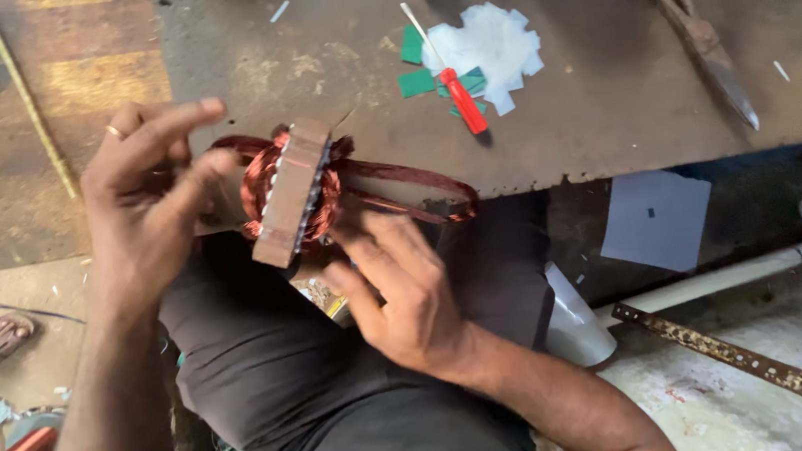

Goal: The person inserts copper wire coils into the slots of an electric motor stator by hand and uses a small tool to push the wires into place.

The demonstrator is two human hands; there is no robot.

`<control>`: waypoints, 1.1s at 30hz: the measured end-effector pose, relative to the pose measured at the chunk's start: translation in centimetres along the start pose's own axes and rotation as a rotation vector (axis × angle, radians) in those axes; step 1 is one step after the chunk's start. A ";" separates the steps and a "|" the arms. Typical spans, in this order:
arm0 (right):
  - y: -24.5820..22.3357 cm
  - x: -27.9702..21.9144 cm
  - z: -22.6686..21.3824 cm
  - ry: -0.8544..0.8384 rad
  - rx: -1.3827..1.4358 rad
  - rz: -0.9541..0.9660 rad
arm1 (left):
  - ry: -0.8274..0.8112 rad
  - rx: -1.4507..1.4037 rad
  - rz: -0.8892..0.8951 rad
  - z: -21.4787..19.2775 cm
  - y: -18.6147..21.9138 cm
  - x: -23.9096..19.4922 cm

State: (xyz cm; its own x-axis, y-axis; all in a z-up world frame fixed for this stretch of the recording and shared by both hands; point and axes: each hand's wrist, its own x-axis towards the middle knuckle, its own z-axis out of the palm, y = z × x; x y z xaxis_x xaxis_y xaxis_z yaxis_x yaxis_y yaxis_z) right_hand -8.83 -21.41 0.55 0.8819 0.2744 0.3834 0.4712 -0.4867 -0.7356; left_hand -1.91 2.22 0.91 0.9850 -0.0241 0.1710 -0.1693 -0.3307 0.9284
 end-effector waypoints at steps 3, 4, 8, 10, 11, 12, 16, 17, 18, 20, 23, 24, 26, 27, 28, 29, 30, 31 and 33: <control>-0.8 1.0 2.4 -0.032 0.242 0.196 | 0.136 -0.287 -0.149 -0.8 -2.6 -0.5; -0.8 1.5 2.9 -0.053 0.324 0.290 | 0.184 -0.368 -0.163 -1.5 -3.3 -0.7; -0.6 2.5 1.7 0.023 0.647 0.288 | 0.415 -0.701 -0.140 -4.6 -3.9 -0.7; 0.0 2.6 -0.1 -0.068 1.075 0.633 | 0.494 -0.799 -0.087 -4.9 -3.0 -1.8; 0.5 3.1 -0.6 -0.067 1.129 0.670 | 0.495 -0.808 -0.036 -4.8 -2.2 -1.9; 1.1 3.6 -0.8 -0.065 1.183 0.706 | 0.460 -0.722 -0.030 -4.5 -1.3 -1.9; 2.7 4.3 -2.3 -0.165 1.400 0.752 | 0.126 -0.012 -0.038 -1.1 2.9 -1.9; 2.8 4.1 -2.8 -0.136 1.220 0.782 | -0.051 0.245 0.021 -0.5 3.6 -1.3; 2.8 3.9 -3.5 -0.109 1.039 0.807 | -0.082 0.332 0.101 0.2 4.0 -0.9; 3.2 4.2 -4.3 -0.007 0.516 0.571 | -0.138 0.506 0.290 1.6 4.3 0.9; 3.2 3.4 -4.4 0.071 -0.157 0.081 | -0.235 0.556 0.289 1.9 3.7 2.2; 3.4 3.5 -3.9 0.041 -0.160 0.063 | -0.257 0.522 0.230 2.2 3.4 2.5; 3.6 3.8 -3.1 -0.006 -0.164 0.053 | -0.290 0.464 0.123 2.4 3.0 3.3; 3.7 3.9 -2.8 -0.030 -0.166 0.069 | -0.311 0.403 0.093 2.3 3.0 3.5; 3.8 4.0 -2.6 -0.055 -0.169 0.085 | -0.332 0.342 0.063 2.2 2.9 3.8; 4.0 4.0 -2.5 -0.043 -0.154 0.072 | -0.352 0.278 0.027 2.3 2.8 3.8; 4.3 4.1 -2.4 -0.031 -0.140 0.059 | -0.371 0.255 -0.037 2.1 2.7 3.8; 4.4 4.1 -2.3 -0.020 -0.125 0.046 | -0.389 0.233 -0.102 1.6 2.8 3.6; 4.5 4.0 -2.5 -0.035 -0.056 0.044 | -0.404 0.233 -0.161 1.4 2.8 3.3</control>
State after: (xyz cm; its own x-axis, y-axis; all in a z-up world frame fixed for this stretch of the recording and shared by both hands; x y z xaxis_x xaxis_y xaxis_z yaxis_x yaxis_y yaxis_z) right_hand -3.13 -24.57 0.11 0.9011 0.2798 0.3311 0.4330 -0.5445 -0.7183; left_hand 0.92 -0.08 3.61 0.9404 -0.3037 -0.1530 -0.0470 -0.5616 0.8261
